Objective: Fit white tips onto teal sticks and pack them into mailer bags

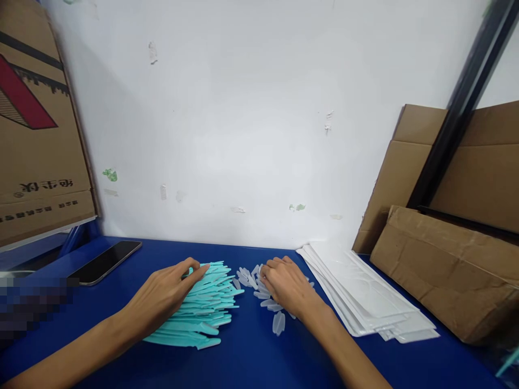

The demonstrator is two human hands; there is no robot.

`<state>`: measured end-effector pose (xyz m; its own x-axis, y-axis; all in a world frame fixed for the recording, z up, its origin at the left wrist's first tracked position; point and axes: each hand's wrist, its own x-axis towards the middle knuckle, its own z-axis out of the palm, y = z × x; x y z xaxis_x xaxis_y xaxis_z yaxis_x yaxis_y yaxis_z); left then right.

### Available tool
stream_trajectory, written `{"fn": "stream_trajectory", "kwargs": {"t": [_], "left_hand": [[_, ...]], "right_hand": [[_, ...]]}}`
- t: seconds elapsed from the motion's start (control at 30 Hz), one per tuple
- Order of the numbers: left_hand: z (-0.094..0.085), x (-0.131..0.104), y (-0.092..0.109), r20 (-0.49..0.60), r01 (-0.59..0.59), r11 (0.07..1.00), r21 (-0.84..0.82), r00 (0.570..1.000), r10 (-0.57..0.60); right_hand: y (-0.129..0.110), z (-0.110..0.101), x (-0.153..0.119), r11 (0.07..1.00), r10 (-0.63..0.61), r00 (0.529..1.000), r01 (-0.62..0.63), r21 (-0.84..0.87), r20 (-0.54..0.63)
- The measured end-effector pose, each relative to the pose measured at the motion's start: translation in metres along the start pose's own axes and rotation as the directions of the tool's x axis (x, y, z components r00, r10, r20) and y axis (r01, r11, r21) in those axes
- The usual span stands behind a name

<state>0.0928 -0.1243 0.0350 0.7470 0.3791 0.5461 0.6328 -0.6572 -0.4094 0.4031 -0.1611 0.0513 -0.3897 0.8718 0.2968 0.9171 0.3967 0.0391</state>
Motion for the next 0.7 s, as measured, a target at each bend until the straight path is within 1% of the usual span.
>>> {"fn": "stream_trajectory", "kwargs": {"t": [0.1,0.17,0.2,0.27,0.33,0.4,0.5,0.6,0.7], "left_hand": [[0.0,0.001,-0.001,-0.056,0.0,1.0,-0.002,0.998,0.0],[0.0,0.002,-0.002,-0.097,-0.009,1.0,-0.004,0.995,0.008],[0.0,0.003,-0.002,-0.116,-0.014,1.0,-0.005,0.993,0.013],[0.0,0.004,-0.001,-0.158,-0.028,1.0,-0.003,0.987,0.027],[0.0,0.005,-0.001,-0.185,-0.04,0.999,0.006,0.982,0.04],[0.001,0.005,-0.001,-0.188,-0.049,0.999,0.016,0.981,0.051],[0.001,0.002,0.0,-0.165,-0.065,0.998,0.017,0.984,0.067],[0.002,-0.001,0.002,-0.159,-0.064,0.998,0.026,0.985,0.067],[0.004,-0.001,0.003,-0.142,-0.06,0.998,0.017,0.988,0.062]], "right_hand": [[-0.004,-0.004,-0.001,0.997,0.041,0.998,-0.038,0.064,-0.051],[-0.01,-0.005,-0.001,0.983,0.057,0.996,-0.044,0.18,-0.071],[-0.013,-0.006,-0.001,0.96,0.061,0.995,-0.035,0.278,-0.084],[-0.022,-0.008,-0.001,0.872,0.067,0.99,0.0,0.49,-0.12],[-0.032,-0.011,0.0,0.778,0.08,0.985,0.033,0.628,-0.152],[-0.041,-0.013,0.0,0.747,0.09,0.982,0.045,0.663,-0.168],[-0.047,-0.015,-0.001,0.741,0.092,0.978,0.059,0.669,-0.187],[-0.048,-0.012,-0.002,0.747,0.093,0.977,0.057,0.662,-0.19],[-0.047,-0.01,-0.002,0.733,0.079,0.98,0.066,0.676,-0.182]]}}
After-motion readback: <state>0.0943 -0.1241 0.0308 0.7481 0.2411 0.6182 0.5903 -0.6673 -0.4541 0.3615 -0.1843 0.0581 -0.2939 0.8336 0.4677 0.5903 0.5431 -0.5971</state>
